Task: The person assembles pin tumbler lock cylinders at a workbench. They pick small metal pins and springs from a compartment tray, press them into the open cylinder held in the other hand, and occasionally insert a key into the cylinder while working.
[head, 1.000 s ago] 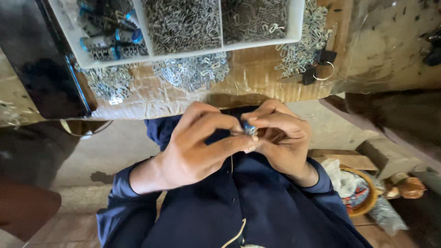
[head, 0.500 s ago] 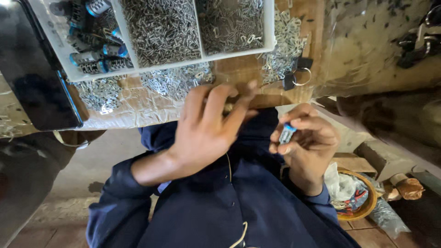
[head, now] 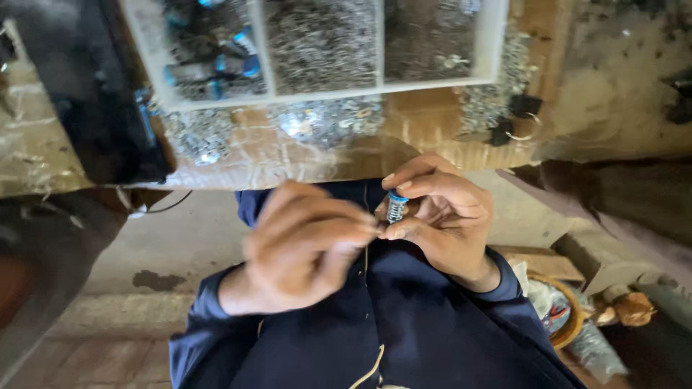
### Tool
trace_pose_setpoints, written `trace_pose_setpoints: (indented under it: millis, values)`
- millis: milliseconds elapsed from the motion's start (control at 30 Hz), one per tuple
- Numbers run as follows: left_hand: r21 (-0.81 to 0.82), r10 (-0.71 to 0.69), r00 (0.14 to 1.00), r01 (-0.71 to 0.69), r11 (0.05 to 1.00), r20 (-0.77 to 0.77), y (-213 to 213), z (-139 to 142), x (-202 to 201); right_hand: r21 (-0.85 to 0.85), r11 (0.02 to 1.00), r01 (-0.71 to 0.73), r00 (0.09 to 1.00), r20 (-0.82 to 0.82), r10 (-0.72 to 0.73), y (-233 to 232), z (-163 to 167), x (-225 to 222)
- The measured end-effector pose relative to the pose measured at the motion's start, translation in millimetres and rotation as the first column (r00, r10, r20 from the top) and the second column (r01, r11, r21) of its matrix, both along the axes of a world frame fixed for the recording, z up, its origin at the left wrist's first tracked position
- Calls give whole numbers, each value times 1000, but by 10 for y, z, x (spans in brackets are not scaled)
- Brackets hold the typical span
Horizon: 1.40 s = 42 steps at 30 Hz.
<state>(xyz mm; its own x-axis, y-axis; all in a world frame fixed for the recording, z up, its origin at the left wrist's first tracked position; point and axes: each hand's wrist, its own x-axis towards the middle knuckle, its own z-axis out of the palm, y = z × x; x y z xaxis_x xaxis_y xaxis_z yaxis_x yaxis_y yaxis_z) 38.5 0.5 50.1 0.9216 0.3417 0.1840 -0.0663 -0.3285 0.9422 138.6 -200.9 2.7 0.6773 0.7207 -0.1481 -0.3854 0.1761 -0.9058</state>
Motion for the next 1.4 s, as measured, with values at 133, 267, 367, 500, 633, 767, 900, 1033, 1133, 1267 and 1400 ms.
trace_pose_setpoints:
  millis: [133,267,367,500,633,767,900,1033,1133,1267,1400]
  values:
    - [92,4,997,-11,996,73,-66,-76,14,-84,996,-23,987,155,36,73,18,27]
    - [189,10,997,-25,982,79,-61,-113,17,-192,981,23,974,227,22,102,39,19]
    - [191,29,997,-41,981,65,-32,-78,15,-177,984,24,969,247,21,150,29,18]
    - [173,4,1000,-7,985,16,30,-18,13,-200,980,8,951,305,55,215,25,24]
    - [274,-30,999,19,962,34,38,7,55,-140,990,-12,956,288,53,206,38,82]
    - [269,-81,996,69,961,36,-14,34,162,-48,998,41,947,321,-23,149,54,137]
    - [346,-139,990,117,931,40,-59,99,292,-40,995,87,963,261,-74,91,85,192]
    - [-6,-232,959,234,972,-165,-71,110,398,-129,992,-4,880,470,65,15,183,293]
    - [-792,-346,938,205,576,-9,-138,0,491,-160,987,16,688,718,105,-64,274,311]
    - [-523,-431,893,307,795,-131,-281,-68,551,-212,962,174,516,851,94,-323,305,300]
    - [273,-276,953,300,914,-122,-380,-65,751,-241,719,652,321,947,27,-590,109,304]
